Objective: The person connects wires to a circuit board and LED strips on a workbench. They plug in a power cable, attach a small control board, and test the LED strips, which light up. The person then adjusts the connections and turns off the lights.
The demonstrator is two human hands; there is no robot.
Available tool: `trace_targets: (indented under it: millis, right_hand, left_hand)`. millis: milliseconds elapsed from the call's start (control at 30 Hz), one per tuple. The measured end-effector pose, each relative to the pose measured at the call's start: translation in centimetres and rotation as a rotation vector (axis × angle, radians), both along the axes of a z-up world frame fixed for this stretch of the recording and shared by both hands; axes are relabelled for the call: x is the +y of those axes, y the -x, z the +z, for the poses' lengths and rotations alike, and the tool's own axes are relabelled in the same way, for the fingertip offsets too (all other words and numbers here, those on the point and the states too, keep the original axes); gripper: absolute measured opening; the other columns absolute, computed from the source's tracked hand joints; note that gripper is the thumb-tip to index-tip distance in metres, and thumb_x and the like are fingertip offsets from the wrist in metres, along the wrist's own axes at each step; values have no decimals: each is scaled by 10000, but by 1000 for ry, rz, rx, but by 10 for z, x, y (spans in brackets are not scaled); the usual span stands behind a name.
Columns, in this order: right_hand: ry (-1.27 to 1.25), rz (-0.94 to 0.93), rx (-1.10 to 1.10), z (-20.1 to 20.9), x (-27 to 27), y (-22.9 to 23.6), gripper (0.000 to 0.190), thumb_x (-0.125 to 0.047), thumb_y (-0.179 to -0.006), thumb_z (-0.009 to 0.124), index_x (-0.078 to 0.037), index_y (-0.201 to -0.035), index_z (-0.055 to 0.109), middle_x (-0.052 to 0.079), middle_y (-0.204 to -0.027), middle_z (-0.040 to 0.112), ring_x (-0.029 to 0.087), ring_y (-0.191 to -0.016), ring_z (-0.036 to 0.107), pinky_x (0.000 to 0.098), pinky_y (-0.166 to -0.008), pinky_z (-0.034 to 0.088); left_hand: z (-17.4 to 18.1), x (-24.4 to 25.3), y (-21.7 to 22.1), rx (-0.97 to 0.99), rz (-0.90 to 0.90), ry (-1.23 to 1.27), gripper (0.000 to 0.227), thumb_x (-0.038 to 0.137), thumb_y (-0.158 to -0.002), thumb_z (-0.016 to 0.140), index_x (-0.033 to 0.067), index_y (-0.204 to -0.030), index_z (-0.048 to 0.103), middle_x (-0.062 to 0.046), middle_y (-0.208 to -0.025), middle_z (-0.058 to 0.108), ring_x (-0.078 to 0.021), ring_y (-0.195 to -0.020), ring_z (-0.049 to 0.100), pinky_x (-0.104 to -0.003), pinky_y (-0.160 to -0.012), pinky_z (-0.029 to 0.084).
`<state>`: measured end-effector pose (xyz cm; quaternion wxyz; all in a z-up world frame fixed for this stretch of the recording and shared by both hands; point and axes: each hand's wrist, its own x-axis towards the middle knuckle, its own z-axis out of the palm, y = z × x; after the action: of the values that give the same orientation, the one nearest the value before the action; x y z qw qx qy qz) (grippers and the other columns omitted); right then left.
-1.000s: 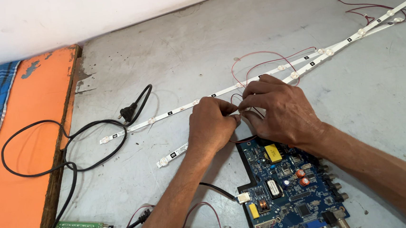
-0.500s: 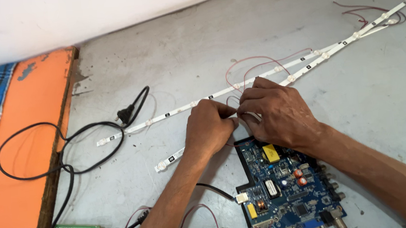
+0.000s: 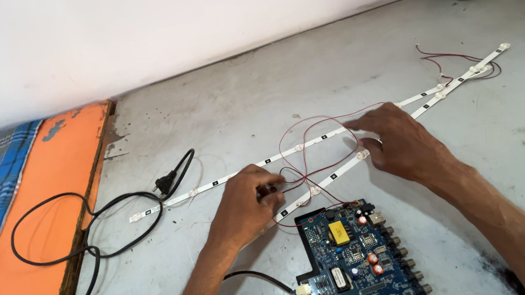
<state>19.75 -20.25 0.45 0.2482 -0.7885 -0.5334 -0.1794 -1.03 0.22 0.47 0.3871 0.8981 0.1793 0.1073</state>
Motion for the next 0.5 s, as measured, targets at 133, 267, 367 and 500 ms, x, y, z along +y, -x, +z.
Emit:
trace_targets:
  millis: [133,267,367,500]
  right_hand:
    - [218,-124,220,-2,-5,-10,373,-10,-768,709,-116,-1119,774,75,-1032,783,273,-1022,665,425,-952,535]
    - [216,-182,318,-3,-6,-17,340,-70,-829,706,-134,-1156,771,76,-958,806,248,-962,700,406,-924,565]
    - [60,-185,376,-10,2,-19,395,-136,-809,763,-99,-1202,734,117,-950,774,260,-931,691,416,-848,565]
    - [111,-240,347,-20,14,-28,333,-203,-781,846,-29,-1057,774,147,-959,741,249,-875,709,391,-837,567]
  left_hand:
    - [2,-1,1,-58,81,-40,471,120,-779,797,77,-1233,679,-66,-1107,707,-185,-853,706,-340,-765,579]
    - [3,-4,-7,4,100,-99,482,190,-782,827,77,-1231,690,-77,-1082,706,-198,-826,690,-358,-770,570]
    - [1,-8,-13,60,114,-142,410,178,-818,802,78,-1204,708,-76,-1058,697,-210,-831,686,-373,-785,551]
    - [-1,-12,-19,-56,54,-173,300,61,-827,748,34,-1126,740,-96,-1019,688,-222,-890,681,-370,-803,547]
